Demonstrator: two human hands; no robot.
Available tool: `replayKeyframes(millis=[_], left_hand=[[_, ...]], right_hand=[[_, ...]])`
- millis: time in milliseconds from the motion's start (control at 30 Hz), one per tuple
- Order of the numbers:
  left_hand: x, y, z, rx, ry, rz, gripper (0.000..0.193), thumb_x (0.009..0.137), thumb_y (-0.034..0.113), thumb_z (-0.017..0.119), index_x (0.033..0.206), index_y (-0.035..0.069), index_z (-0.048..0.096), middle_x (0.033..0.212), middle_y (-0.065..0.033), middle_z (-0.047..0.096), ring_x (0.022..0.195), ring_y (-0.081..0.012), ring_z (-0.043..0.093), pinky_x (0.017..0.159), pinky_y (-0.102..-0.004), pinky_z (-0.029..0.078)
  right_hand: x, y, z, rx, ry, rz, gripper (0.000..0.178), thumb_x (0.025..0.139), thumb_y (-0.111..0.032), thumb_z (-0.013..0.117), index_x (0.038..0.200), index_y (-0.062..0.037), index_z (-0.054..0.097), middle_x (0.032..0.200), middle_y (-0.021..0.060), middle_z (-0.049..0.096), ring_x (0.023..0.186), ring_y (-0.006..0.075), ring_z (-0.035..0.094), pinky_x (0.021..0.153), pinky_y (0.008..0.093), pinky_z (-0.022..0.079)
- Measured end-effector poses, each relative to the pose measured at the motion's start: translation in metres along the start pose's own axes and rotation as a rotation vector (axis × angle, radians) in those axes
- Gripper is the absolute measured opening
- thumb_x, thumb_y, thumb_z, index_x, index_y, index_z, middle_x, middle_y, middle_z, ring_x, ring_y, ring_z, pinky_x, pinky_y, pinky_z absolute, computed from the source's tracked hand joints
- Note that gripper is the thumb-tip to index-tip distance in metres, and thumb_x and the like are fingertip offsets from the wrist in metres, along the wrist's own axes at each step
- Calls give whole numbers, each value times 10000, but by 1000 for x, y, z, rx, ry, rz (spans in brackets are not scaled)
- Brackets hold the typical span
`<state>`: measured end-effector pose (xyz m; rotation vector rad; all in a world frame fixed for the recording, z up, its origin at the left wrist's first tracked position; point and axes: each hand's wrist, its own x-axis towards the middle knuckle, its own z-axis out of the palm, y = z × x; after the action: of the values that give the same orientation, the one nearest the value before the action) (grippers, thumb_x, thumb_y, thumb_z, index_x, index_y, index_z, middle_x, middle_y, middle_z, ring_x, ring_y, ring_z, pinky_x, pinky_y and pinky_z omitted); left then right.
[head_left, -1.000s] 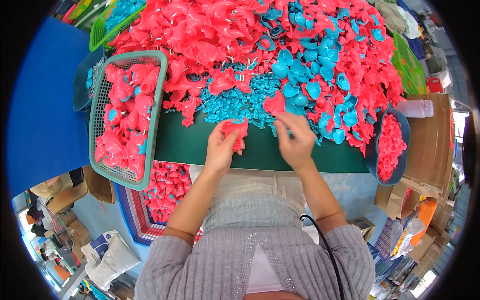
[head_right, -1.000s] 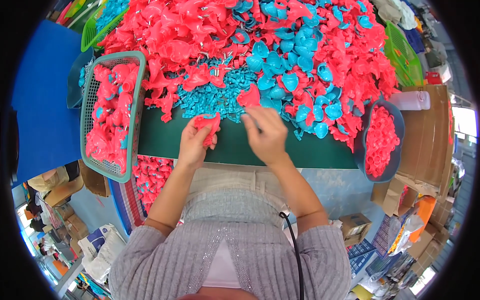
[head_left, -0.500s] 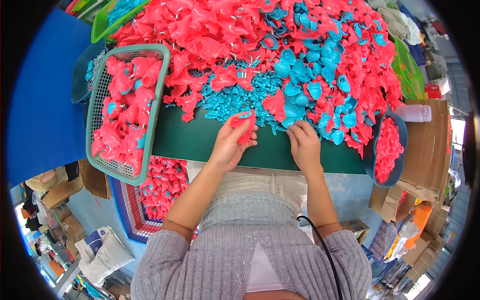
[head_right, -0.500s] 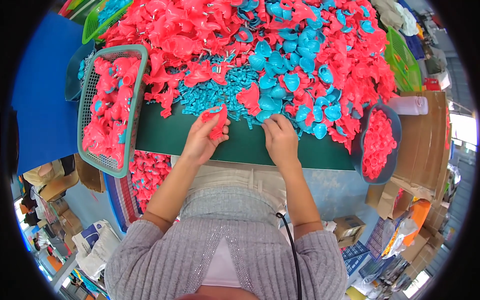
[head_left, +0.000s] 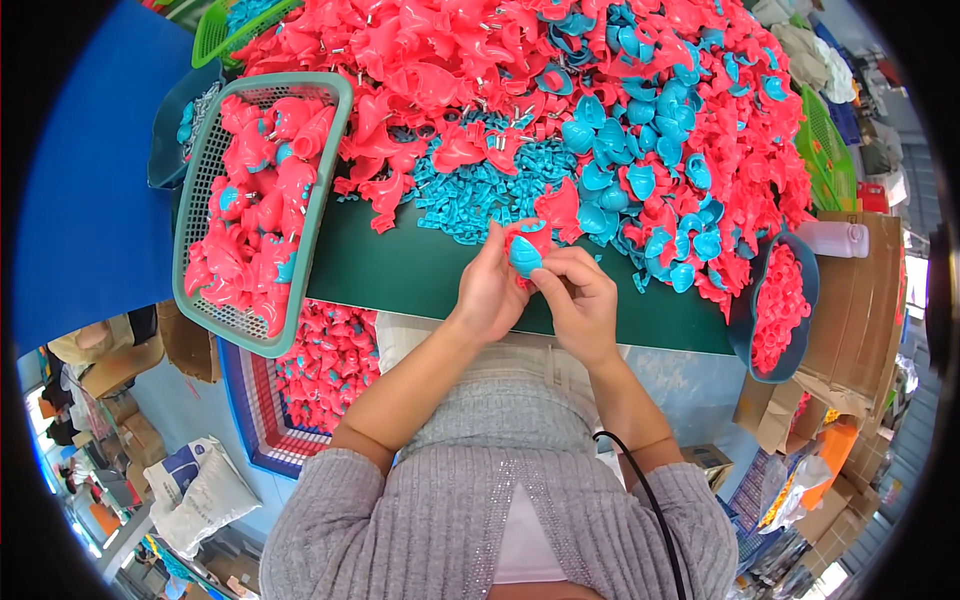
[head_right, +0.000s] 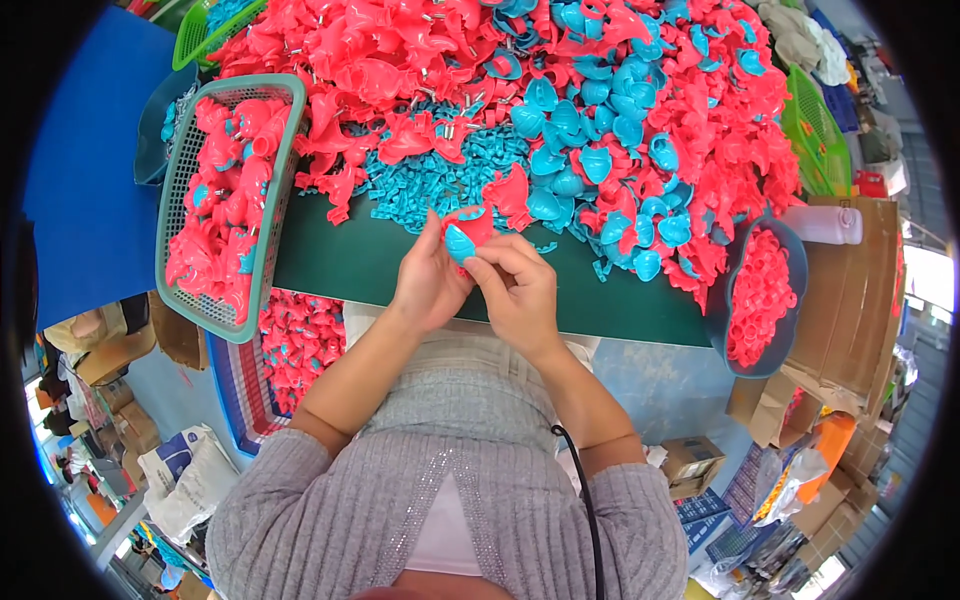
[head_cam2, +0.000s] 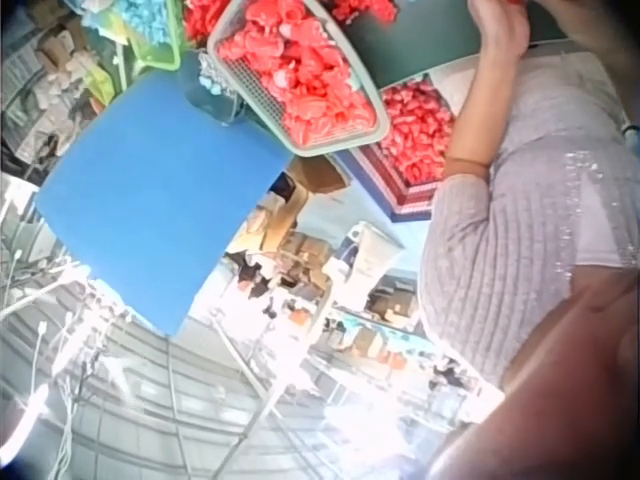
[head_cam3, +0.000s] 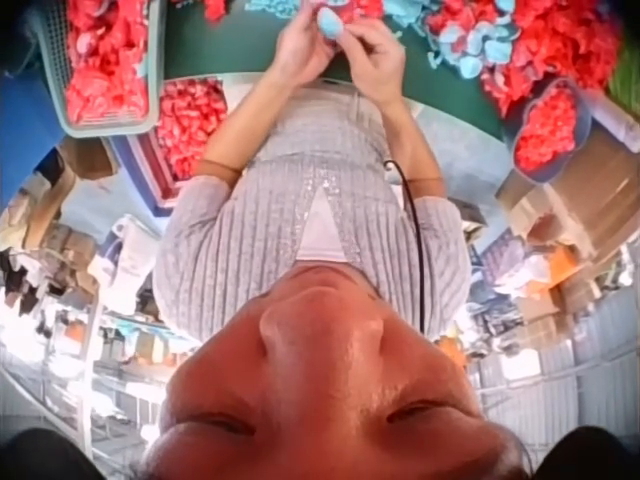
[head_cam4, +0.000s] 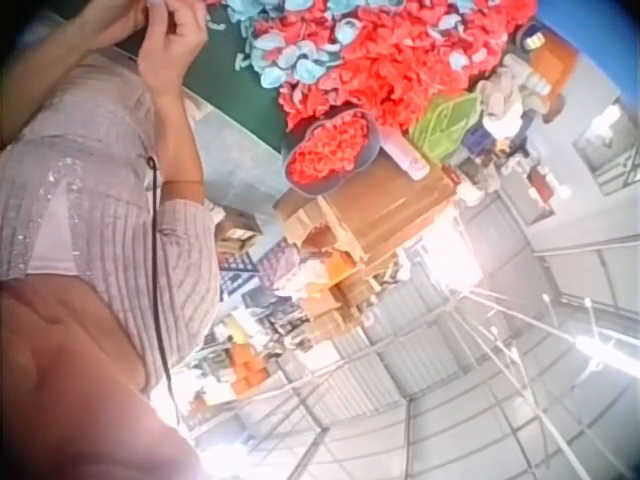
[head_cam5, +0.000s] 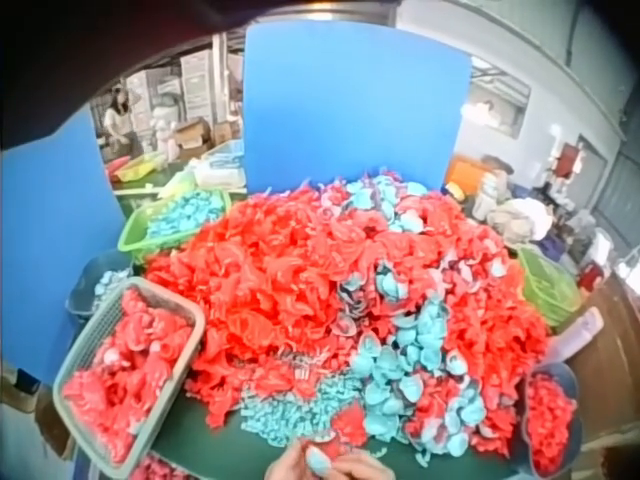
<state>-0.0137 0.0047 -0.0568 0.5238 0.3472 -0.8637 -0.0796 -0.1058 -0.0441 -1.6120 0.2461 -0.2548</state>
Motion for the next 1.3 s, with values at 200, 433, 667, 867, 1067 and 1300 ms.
replayKeyframes(millis=[200,433,667,867,1067,1300], left_hand=[[-5,2,3,1,-31,-9,555,1015,479,199,1273,61,458,1137,-84,552,1053,-178,525,929,-345,423],[-6,2,6,2,-66,-3,547,1016,473,199,1294,67,436,1175,-91,547,1094,-194,518,945,-374,418],[-12,7,12,-34,-8,-34,539,1019,460,198,1288,60,441,1179,-108,542,1110,-225,510,971,-408,407],[-11,5,11,-17,-27,-57,534,1023,445,203,1277,54,463,1231,-120,530,1148,-240,501,989,-418,403],[-11,9,10,-45,-29,-95,503,1024,426,227,1296,56,434,1280,-118,510,1198,-252,475,1024,-429,377],[-12,3,11,66,31,-56,559,1006,501,235,1218,61,508,1188,-99,562,1052,-205,550,889,-340,466]], right_hand=[[1,-5,3,-133,7,-5,70,855,19,629,907,65,638,923,84,585,742,108,593,630,220,484],[5,-9,3,-193,47,-90,67,833,-12,658,875,40,648,822,68,594,631,91,548,513,225,419],[9,-20,-2,-323,-74,-123,51,825,0,651,857,35,634,809,63,578,629,83,526,510,212,387],[9,-22,-1,-380,-71,-168,56,797,11,657,837,33,626,778,85,575,646,148,544,541,260,409],[8,-25,3,-527,-61,-334,95,744,23,677,810,12,610,766,108,574,713,259,561,634,332,441],[4,-15,-2,-427,-58,-208,121,733,14,694,847,4,654,807,94,602,697,218,572,607,312,443]])
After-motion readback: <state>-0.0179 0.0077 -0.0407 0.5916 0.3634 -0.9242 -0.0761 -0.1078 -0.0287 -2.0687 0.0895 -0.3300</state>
